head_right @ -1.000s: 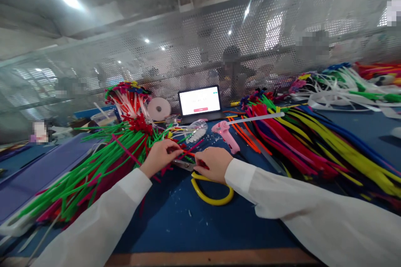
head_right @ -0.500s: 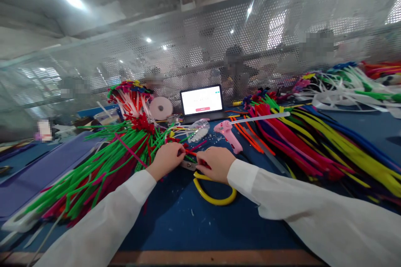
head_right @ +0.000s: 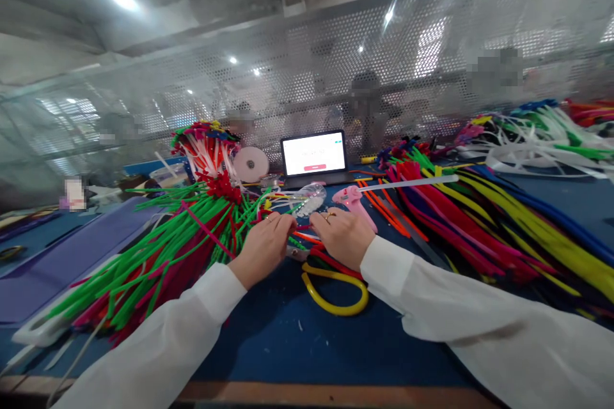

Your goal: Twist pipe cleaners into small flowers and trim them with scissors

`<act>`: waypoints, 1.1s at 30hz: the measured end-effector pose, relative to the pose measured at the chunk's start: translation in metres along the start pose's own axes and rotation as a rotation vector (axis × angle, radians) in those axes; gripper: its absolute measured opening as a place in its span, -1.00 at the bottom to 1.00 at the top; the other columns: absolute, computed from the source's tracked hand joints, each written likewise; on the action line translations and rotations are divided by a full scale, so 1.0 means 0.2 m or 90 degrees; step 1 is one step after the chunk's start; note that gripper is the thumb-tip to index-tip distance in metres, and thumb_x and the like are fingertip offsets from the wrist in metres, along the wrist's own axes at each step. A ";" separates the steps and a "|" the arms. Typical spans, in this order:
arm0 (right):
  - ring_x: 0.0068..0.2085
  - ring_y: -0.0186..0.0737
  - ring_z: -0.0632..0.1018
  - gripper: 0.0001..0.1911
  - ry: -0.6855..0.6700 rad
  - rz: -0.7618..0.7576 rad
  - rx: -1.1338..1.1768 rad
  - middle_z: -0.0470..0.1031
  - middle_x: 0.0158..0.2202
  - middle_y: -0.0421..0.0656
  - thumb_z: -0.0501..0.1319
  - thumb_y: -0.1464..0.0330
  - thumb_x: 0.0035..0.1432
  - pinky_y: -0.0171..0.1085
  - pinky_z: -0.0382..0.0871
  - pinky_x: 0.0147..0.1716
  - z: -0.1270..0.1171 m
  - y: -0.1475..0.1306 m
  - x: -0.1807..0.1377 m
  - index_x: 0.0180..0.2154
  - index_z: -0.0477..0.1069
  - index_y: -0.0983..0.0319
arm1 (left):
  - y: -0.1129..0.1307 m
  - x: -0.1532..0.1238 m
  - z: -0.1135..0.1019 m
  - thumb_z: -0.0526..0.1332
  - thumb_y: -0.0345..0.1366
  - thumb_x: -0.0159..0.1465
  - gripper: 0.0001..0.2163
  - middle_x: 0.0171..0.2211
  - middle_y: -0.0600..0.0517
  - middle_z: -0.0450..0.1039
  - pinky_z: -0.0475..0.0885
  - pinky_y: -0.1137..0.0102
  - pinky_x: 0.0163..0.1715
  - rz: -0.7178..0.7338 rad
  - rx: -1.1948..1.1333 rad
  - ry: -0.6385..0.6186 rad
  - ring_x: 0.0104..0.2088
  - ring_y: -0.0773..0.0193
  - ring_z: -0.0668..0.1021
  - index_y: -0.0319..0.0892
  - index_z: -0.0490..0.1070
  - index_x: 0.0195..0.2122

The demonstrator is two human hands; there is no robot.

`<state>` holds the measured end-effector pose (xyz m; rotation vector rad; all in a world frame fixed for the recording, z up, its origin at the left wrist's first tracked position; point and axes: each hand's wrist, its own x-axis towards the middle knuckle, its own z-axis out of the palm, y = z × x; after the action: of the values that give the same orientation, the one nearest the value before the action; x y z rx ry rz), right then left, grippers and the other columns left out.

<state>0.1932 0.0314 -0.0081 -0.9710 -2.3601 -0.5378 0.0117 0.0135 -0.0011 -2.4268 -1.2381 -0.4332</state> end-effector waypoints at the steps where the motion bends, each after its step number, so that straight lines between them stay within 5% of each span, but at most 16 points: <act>1: -0.44 -0.26 0.35 -0.76 0.012 0.018 0.050 0.34 -0.55 -0.12 -0.09 0.39 0.16 -0.30 0.10 -0.44 0.00 0.00 0.00 -0.41 0.31 0.29 | 0.00 0.00 -0.01 -0.03 -0.50 0.12 -0.84 -0.38 -0.08 0.31 0.26 0.30 -0.26 0.006 0.008 0.025 -0.26 0.15 0.33 -0.24 0.24 -0.29; 5: -0.54 -0.36 0.29 -0.80 0.014 0.127 0.445 0.28 -0.58 -0.20 -0.06 0.34 0.15 -0.34 0.12 -0.51 -0.02 -0.02 0.02 -0.44 0.24 0.27 | -0.01 -0.02 -0.01 -0.05 -0.49 0.15 -0.78 -0.29 -0.09 0.34 0.24 0.27 -0.15 0.062 0.014 0.090 -0.17 0.14 0.34 -0.26 0.20 -0.17; 10: -0.64 -0.47 0.16 -0.77 -0.120 0.389 1.099 0.16 -0.67 -0.29 0.03 0.27 0.09 -0.43 -0.02 -0.66 -0.04 -0.06 0.04 -0.51 0.17 0.27 | 0.01 -0.05 -0.01 -0.04 -0.40 0.18 -0.70 -0.20 -0.09 0.37 0.35 0.39 -0.28 0.064 -0.058 0.153 -0.23 0.23 0.44 -0.25 0.08 -0.04; 14: -0.64 -0.51 0.11 -0.79 -0.186 0.454 1.375 0.12 -0.68 -0.29 0.04 0.30 0.09 -0.47 -0.07 -0.68 -0.04 -0.10 0.03 -0.50 0.20 0.30 | 0.02 -0.07 -0.02 0.00 -0.31 0.17 -0.73 -0.29 -0.07 0.39 0.35 0.45 -0.40 0.086 -0.132 0.185 -0.32 0.27 0.48 -0.24 0.11 -0.10; 19: -0.63 -0.51 0.12 -0.72 -0.194 0.428 1.407 0.13 -0.68 -0.29 0.04 0.27 0.10 -0.47 -0.08 -0.67 -0.05 -0.12 0.02 -0.55 0.20 0.32 | 0.02 -0.09 -0.03 -0.05 -0.41 0.18 -0.89 -0.42 -0.02 0.38 0.29 0.45 -0.45 0.134 -0.202 0.128 -0.41 0.29 0.46 -0.20 0.20 -0.29; 28: -0.61 -0.47 0.19 -0.76 -0.214 0.325 1.324 0.22 -0.66 -0.26 0.02 0.31 0.13 -0.43 -0.01 -0.60 -0.06 -0.14 0.01 -0.53 0.18 0.29 | 0.14 -0.10 -0.06 -0.09 -0.21 0.23 -0.87 -0.68 0.16 0.24 0.12 0.57 -0.65 -0.222 -0.921 0.049 -0.68 0.47 0.25 -0.15 0.08 -0.37; 33: -0.49 -0.45 0.27 -0.89 -0.093 0.307 1.245 0.24 -0.54 -0.27 0.12 0.39 0.05 -0.40 0.10 -0.46 -0.06 -0.14 0.01 -0.48 0.22 0.28 | 0.14 -0.07 -0.02 -0.02 -0.18 0.19 -0.83 -0.69 0.16 0.27 -0.02 0.62 -0.79 -0.312 -1.172 -0.005 -0.78 0.53 0.11 -0.16 0.07 -0.43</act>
<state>0.1752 0.0086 -0.0021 -0.4096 -1.4307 1.7159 0.0266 -0.0133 -0.0092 -3.1094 -1.7555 -2.6336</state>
